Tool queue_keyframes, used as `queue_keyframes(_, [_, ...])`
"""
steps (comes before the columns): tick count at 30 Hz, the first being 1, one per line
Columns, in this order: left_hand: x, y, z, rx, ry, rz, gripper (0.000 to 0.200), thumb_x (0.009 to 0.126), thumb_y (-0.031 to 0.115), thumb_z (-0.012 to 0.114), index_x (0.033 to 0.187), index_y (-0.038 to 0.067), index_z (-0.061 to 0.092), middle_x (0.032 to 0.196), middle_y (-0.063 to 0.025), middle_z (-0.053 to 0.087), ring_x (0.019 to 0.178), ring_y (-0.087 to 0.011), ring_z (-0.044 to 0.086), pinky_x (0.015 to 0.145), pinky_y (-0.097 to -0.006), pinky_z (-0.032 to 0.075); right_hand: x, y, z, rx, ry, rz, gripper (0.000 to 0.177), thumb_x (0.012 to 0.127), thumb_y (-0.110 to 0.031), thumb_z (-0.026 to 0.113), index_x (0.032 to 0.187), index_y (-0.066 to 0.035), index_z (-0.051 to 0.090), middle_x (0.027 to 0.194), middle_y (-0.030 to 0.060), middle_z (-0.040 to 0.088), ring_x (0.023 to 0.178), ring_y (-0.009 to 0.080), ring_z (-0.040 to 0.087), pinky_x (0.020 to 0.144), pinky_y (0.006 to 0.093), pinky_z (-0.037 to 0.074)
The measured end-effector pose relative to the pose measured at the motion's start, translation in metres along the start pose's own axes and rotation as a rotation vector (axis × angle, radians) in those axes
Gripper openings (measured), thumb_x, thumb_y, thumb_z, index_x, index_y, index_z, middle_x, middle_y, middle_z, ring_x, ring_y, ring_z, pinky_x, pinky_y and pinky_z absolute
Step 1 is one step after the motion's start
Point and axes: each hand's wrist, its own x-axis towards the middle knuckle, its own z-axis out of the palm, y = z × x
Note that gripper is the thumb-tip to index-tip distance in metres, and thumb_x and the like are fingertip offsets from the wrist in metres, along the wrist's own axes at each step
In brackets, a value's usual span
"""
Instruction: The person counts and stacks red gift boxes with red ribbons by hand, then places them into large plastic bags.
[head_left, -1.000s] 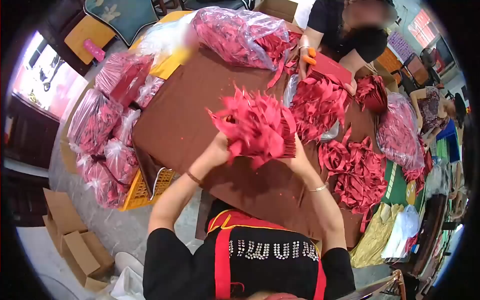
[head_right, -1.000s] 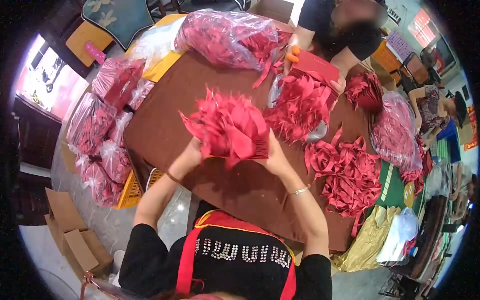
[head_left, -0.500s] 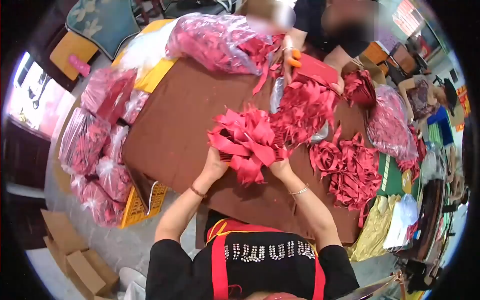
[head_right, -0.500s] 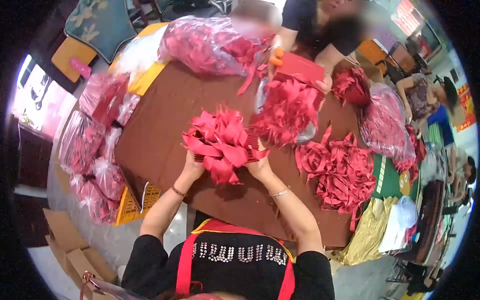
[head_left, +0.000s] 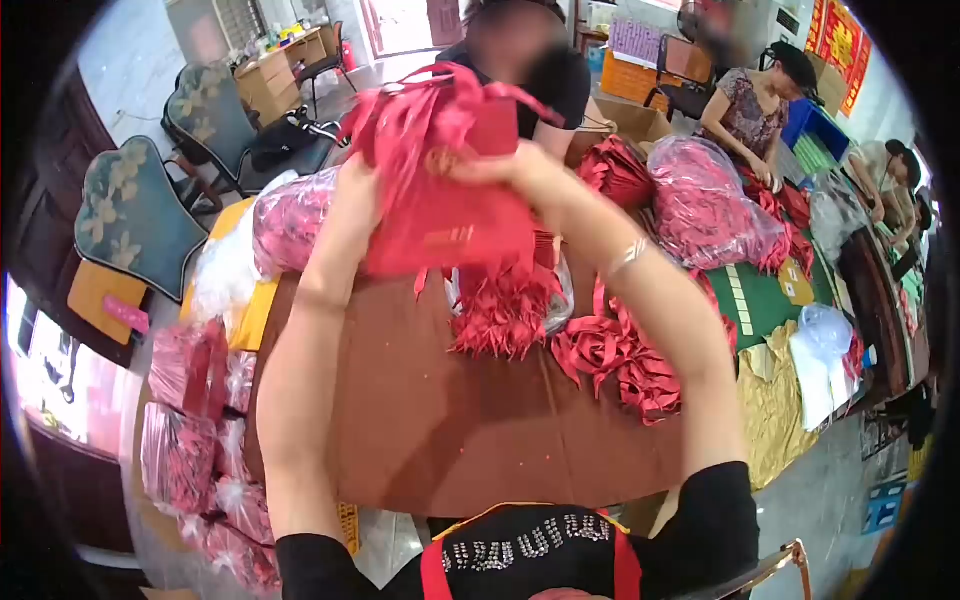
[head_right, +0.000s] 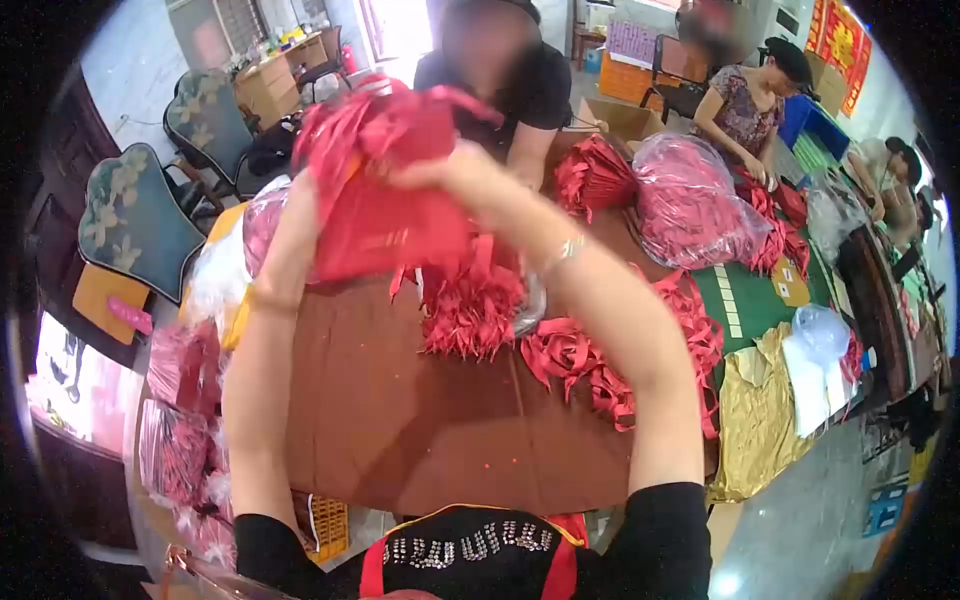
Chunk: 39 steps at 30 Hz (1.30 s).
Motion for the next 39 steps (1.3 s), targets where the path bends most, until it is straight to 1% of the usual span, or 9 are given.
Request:
queue_keyframes(1, [0.034,0.003,0.018,-0.368,-0.065,-0.226,0.032,0.083,0.005,0.048,0.113,-0.006,0.052,0.094,-0.0116,0.062,0.084,-0.0201,0.061,0.07,-0.0333,0.05,0.021,-0.002,-0.023,-0.021,0.035,0.11,0.04,0.072,-0.009,0.07,0.11,-0.005,0.057,0.102,0.0031,0.063,0.092,0.0157,0.061,0.079,0.0315,0.05])
queue_keyframes(3, [0.093,-0.035,0.036,0.106,-0.249,-0.267,0.029,0.085,0.015,0.05,0.099,-0.008,0.059,0.085,-0.0132,0.064,0.08,-0.0222,0.062,0.066,-0.0362,0.049,0.053,-0.008,-0.072,0.031,0.0,0.447,0.032,0.08,-0.014,0.064,0.11,-0.004,0.06,0.1,0.0055,0.065,0.087,0.016,0.064,0.078,0.0304,0.052])
queue_keyframes(8, [0.142,-0.13,0.112,0.156,-0.306,-0.561,0.055,0.083,0.04,0.056,0.101,-0.012,0.059,0.092,-0.0189,0.064,0.082,-0.0234,0.062,0.067,-0.0358,0.05,0.07,0.027,-0.148,0.18,0.133,0.498,0.033,0.086,-0.029,0.061,0.107,-0.003,0.06,0.099,0.0107,0.065,0.084,0.0197,0.065,0.075,0.0313,0.054])
queue_keyframes(12, [0.11,-0.076,0.126,0.206,-0.278,-0.652,0.062,0.081,0.047,0.057,0.106,-0.01,0.059,0.099,-0.0199,0.064,0.086,-0.0253,0.063,0.071,-0.0361,0.051,0.072,0.08,-0.175,0.044,0.42,0.508,0.047,0.086,-0.041,0.058,0.107,0.002,0.057,0.098,0.0131,0.064,0.082,0.0217,0.064,0.071,0.0337,0.052])
queue_keyframes(21, [0.113,-0.145,0.125,0.568,-0.317,-0.612,0.035,0.09,0.027,0.04,0.097,0.002,0.063,0.092,-0.0239,0.064,0.086,-0.034,0.063,0.074,-0.0401,0.05,0.079,0.13,-0.186,-0.256,0.538,0.498,0.066,0.087,-0.052,0.046,0.128,-0.001,0.036,0.118,0.0216,0.05,0.108,0.0294,0.049,0.089,0.0406,0.041])
queue_keyframes(24, [0.111,-0.183,0.121,0.957,-0.468,0.003,0.024,0.088,0.016,0.043,0.091,0.005,0.064,0.082,-0.0192,0.065,0.075,-0.0321,0.064,0.067,-0.0396,0.05,0.077,0.142,-0.195,-0.339,0.558,0.527,0.067,0.085,-0.053,0.043,0.13,-0.003,0.036,0.122,0.0236,0.048,0.11,0.0339,0.049,0.092,0.042,0.04])
queue_keyframes(27, [0.103,-0.155,0.127,0.455,-0.368,-0.101,0.02,0.086,0.012,0.045,0.089,0.007,0.065,0.078,-0.0161,0.065,0.07,-0.0288,0.063,0.063,-0.0382,0.05,0.071,0.143,-0.189,-0.482,0.595,0.488,0.068,0.084,-0.054,0.041,0.131,-0.004,0.036,0.126,0.0263,0.045,0.115,0.0386,0.046,0.094,0.0439,0.039])
queue_keyframes(29, [0.135,-0.307,0.127,0.601,-0.297,-0.114,0.027,0.089,0.023,0.042,0.091,0.008,0.065,0.086,-0.016,0.066,0.088,-0.0315,0.063,0.072,-0.0355,0.05,0.07,0.127,-0.175,-0.464,0.599,0.551,0.067,0.084,-0.052,0.041,0.131,-0.005,0.036,0.13,0.028,0.041,0.12,0.0404,0.042,0.097,0.045,0.036])
queue_keyframes(39, [0.145,-0.372,0.099,1.661,-0.948,0.764,0.021,0.076,0.016,0.051,0.066,0.014,0.069,0.068,-0.0037,0.067,0.062,-0.0202,0.066,0.056,-0.0349,0.051,0.075,0.14,-0.19,-0.622,0.496,0.486,0.068,0.086,-0.047,0.042,0.138,-0.006,0.027,0.142,0.0273,0.02,0.131,0.0396,0.024,0.108,0.0431,0.022])
